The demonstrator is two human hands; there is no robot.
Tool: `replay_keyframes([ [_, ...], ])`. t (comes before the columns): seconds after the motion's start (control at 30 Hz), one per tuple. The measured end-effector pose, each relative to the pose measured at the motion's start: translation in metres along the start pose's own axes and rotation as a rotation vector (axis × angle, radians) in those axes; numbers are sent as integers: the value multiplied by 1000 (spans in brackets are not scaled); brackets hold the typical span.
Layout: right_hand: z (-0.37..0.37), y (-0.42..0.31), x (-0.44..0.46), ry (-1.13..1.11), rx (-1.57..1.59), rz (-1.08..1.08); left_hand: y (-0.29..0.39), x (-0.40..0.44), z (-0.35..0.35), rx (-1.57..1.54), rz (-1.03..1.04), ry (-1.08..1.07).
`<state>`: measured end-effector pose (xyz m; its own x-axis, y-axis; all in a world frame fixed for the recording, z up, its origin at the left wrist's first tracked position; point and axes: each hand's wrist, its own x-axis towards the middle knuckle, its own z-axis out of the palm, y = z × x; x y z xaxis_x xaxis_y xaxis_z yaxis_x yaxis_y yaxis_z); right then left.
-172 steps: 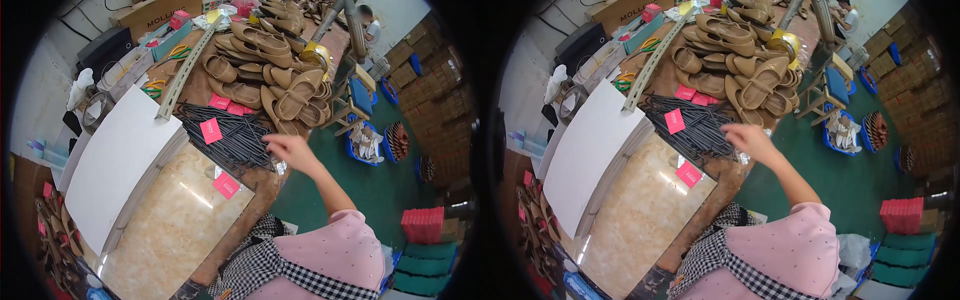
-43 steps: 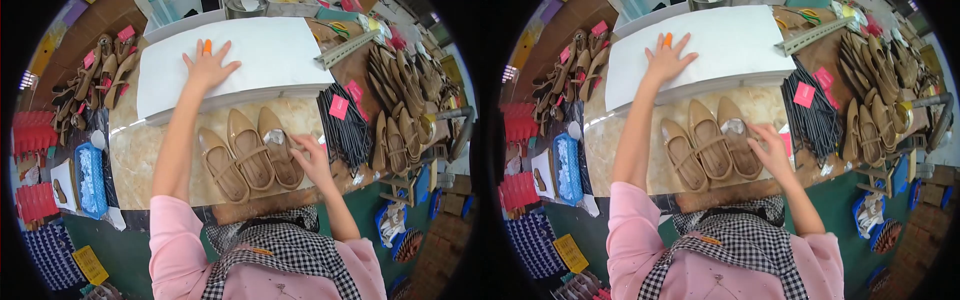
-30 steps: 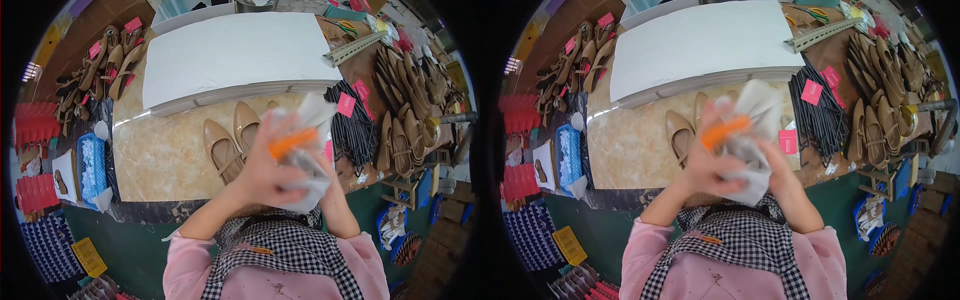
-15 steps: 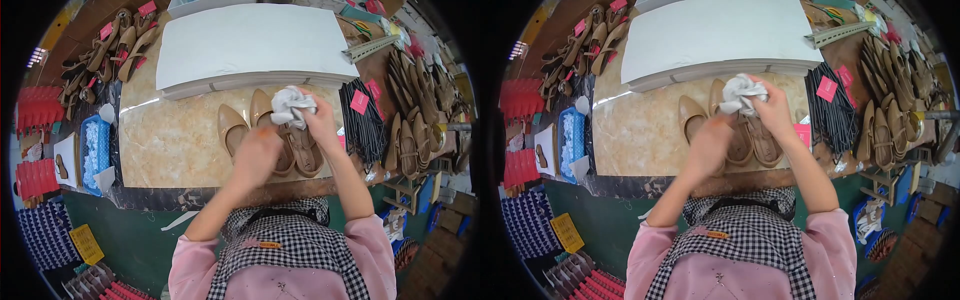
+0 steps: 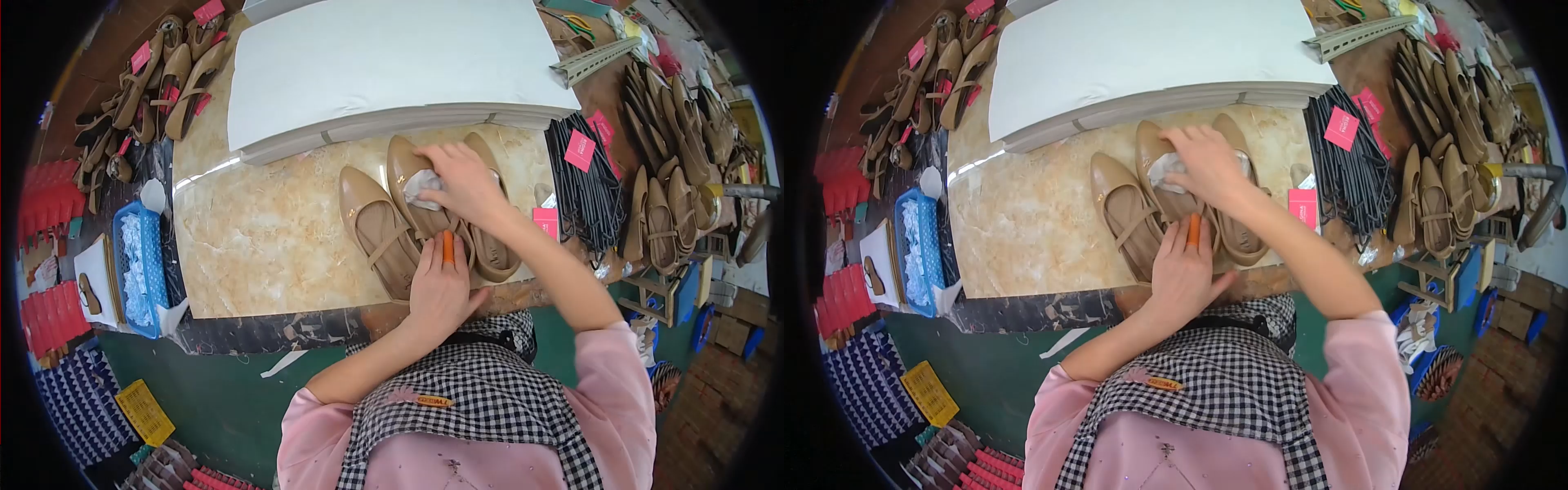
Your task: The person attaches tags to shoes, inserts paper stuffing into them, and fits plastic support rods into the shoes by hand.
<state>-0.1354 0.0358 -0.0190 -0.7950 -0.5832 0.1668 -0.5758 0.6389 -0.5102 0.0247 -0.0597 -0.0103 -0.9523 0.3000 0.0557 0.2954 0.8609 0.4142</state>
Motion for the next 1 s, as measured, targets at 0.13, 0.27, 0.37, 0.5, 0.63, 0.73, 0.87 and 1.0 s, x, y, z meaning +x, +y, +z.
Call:
replay_keyframes([
  [0.13, 18, 7, 8, 29, 56, 105, -9, 14, -19, 39, 100, -164],
  [0.27, -20, -16, -10, 49, 98, 53, -73, 146, -95, 311, 44, 207],
  [0.37, -43, -23, -51, 97, 159, 6, -157, 229, -114, 359, -166, 241],
  [0.5, -58, -14, -91, 109, 258, 102, -167, 236, -82, 239, -61, 472],
  [0.63, -71, -11, -99, 248, 1044, 451, -72, 170, -97, 31, 113, 428],
  [0.73, -71, 5, -104, 159, 1817, 721, 3, 77, -94, -17, 454, 318],
  [0.87, -56, -53, -88, -53, 1953, 931, -20, 49, -102, -440, 499, 515],
  [1.0, -53, -54, -65, -225, 1234, 392, -42, 10, -84, -522, 63, 535],
])
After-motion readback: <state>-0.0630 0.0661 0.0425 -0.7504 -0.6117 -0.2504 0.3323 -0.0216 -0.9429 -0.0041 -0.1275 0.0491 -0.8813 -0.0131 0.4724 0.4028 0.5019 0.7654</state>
